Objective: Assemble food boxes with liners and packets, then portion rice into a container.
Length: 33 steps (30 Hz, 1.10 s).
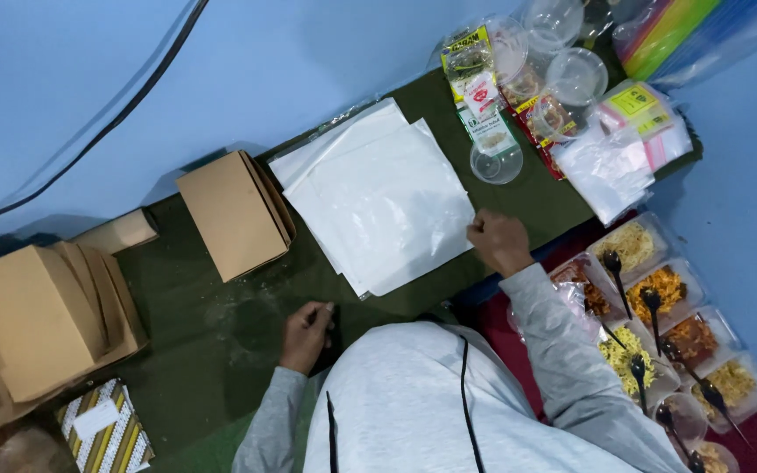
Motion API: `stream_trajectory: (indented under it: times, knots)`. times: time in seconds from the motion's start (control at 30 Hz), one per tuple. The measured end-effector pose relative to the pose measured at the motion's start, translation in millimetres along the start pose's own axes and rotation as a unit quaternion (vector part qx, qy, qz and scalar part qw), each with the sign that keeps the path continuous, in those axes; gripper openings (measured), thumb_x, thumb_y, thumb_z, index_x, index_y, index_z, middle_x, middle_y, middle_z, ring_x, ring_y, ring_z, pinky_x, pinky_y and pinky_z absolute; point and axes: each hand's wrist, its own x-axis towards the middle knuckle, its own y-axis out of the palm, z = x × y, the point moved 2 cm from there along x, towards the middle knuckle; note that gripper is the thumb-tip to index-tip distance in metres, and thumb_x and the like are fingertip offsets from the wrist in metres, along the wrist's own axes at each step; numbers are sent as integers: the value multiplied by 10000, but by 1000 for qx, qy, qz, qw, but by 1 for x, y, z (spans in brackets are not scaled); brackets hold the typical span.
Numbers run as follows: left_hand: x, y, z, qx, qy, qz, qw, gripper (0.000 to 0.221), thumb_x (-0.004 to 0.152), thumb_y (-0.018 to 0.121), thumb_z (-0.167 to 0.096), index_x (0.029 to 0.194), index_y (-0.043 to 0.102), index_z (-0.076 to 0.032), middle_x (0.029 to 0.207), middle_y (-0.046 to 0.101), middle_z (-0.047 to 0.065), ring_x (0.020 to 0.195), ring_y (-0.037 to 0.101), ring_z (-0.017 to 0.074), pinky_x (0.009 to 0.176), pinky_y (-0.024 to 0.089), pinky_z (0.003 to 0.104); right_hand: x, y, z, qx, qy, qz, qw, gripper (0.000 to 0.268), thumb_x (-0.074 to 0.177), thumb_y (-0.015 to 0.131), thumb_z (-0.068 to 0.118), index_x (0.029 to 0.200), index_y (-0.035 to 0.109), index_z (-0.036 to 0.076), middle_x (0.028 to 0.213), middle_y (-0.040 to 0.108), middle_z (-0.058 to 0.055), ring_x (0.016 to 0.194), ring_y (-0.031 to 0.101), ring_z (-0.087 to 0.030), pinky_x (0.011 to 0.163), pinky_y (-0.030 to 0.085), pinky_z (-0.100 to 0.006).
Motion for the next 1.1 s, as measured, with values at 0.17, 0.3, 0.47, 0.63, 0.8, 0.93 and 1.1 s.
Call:
stream_trajectory:
  times: [0.17, 0.3, 0.47, 0.63, 0.8, 0.93, 1.1]
  knots:
    - [4, 12, 3, 54, 23, -22, 998, 165, 919, 728, -202, 892, 785, -49, 650, 684, 151, 496, 626, 203, 448, 531, 325, 9, -6, 13, -8, -43, 2, 999, 283, 937, 614, 378, 934, 639, 96, 845, 732, -171, 827, 724, -422, 717, 561, -495]
    - [12, 20, -3, 93, 50, -13, 994, 216, 919, 733, -277, 916, 794, -70, 678, 708, 164, 571, 670, 226, 484, 559, 370, 27, 7, 21, -33, -75, -24, 996, 234, 898, 653, 381, 891, 614, 150, 806, 730, -117, 834, 733, -404, 705, 557, -508]
    - [15, 24, -4, 108, 38, -33, 993, 224, 915, 732, -313, 912, 794, -98, 680, 720, 139, 569, 677, 216, 481, 577, 361, 17, -5, 41, -73, -41, -8, 996, 243, 901, 617, 373, 894, 637, 132, 817, 740, -166, 838, 734, -440, 717, 563, -537]
    - [10, 26, -14, 95, 14, -55, 994, 223, 906, 736, -310, 919, 788, -93, 667, 707, 152, 547, 666, 224, 460, 574, 361, -26, -53, 68, -54, -24, -19, 998, 386, 929, 602, 454, 884, 654, 74, 804, 745, -215, 807, 743, -456, 701, 575, -515]
    - [12, 33, -20, 65, -3, -82, 995, 229, 915, 710, -249, 998, 754, -40, 698, 692, 176, 589, 642, 245, 482, 567, 354, -10, -45, 53, -80, -47, -101, 991, 278, 1012, 594, 372, 992, 707, 119, 806, 757, -148, 764, 755, -361, 645, 595, -462]
    - [18, 45, -20, -14, 4, -57, 998, 282, 899, 727, -256, 1060, 722, -24, 692, 668, 167, 571, 620, 230, 473, 531, 338, 18, -20, 46, -77, -35, -107, 991, 336, 1033, 554, 386, 1129, 692, 95, 875, 771, -176, 784, 767, -332, 642, 609, -436]
    - [34, 58, -22, -30, -24, -88, 995, 249, 910, 707, -208, 1034, 717, 7, 654, 674, 162, 472, 607, 235, 423, 481, 340, 30, -12, 49, 11, -25, -120, 992, 384, 1041, 583, 428, 1138, 658, 63, 913, 765, -208, 806, 762, -360, 646, 618, -457]
